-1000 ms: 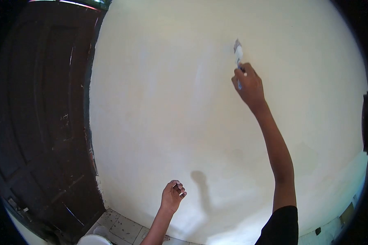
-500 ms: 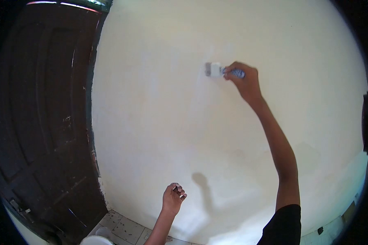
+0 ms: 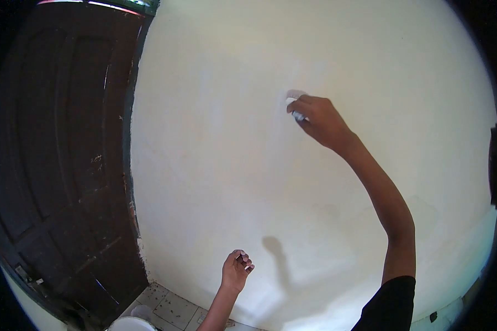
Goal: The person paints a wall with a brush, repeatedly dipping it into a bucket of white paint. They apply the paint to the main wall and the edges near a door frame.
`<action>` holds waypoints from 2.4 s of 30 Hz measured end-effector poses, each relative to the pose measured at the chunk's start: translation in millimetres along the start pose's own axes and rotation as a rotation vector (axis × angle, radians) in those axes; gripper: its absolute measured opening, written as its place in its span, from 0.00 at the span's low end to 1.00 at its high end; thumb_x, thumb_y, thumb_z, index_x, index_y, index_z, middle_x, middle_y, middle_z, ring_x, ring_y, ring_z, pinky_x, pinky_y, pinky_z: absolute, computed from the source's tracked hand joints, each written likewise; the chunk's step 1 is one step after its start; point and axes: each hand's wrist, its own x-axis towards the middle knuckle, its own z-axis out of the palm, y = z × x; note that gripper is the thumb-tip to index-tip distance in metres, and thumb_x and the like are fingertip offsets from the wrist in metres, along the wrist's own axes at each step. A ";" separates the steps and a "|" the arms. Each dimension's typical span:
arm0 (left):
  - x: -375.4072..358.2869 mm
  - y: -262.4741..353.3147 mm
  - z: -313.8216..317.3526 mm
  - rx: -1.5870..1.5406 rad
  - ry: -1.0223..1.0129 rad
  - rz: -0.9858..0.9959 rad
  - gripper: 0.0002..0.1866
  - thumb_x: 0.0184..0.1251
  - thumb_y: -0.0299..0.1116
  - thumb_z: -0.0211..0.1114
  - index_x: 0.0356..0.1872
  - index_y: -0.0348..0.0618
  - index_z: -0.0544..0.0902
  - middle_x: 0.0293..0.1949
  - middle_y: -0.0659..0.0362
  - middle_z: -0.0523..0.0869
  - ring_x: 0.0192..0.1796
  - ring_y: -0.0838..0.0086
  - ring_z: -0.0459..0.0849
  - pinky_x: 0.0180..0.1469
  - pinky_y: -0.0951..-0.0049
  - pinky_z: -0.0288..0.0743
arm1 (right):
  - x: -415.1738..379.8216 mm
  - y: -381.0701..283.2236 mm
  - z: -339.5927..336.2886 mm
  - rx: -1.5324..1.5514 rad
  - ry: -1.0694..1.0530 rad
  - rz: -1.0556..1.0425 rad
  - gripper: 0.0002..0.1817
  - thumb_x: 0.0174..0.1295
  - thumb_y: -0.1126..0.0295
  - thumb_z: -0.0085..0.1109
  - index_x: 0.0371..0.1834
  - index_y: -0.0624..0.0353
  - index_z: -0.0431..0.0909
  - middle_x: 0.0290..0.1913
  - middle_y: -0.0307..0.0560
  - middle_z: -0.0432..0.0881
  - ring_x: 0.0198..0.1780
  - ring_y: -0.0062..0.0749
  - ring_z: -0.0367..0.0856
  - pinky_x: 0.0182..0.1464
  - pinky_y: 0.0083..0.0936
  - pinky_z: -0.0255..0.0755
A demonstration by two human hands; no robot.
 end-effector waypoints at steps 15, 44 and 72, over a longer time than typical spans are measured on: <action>3.8 2.6 -1.9 0.058 -0.022 0.023 0.07 0.67 0.39 0.56 0.30 0.52 0.75 0.27 0.66 0.75 0.32 0.75 0.73 0.45 0.65 0.70 | 74.4 71.0 -54.4 -0.178 0.264 0.231 0.09 0.57 0.71 0.60 0.40 0.58 0.79 0.30 0.54 0.82 0.35 0.49 0.82 0.38 0.39 0.75; 4.1 4.8 -2.2 -0.057 -0.006 -0.022 0.07 0.67 0.38 0.55 0.30 0.51 0.73 0.27 0.64 0.74 0.32 0.75 0.73 0.42 0.69 0.69 | 91.5 81.0 -37.2 -0.363 0.278 -0.014 0.13 0.60 0.65 0.63 0.46 0.54 0.76 0.31 0.49 0.83 0.32 0.46 0.83 0.35 0.39 0.76; 13.4 -13.4 -5.3 -0.047 0.106 0.128 0.07 0.66 0.38 0.55 0.30 0.51 0.74 0.26 0.65 0.74 0.31 0.75 0.72 0.43 0.68 0.68 | 39.6 93.1 6.6 -0.259 0.361 0.018 0.09 0.62 0.72 0.59 0.46 0.56 0.78 0.38 0.49 0.82 0.34 0.41 0.83 0.37 0.33 0.78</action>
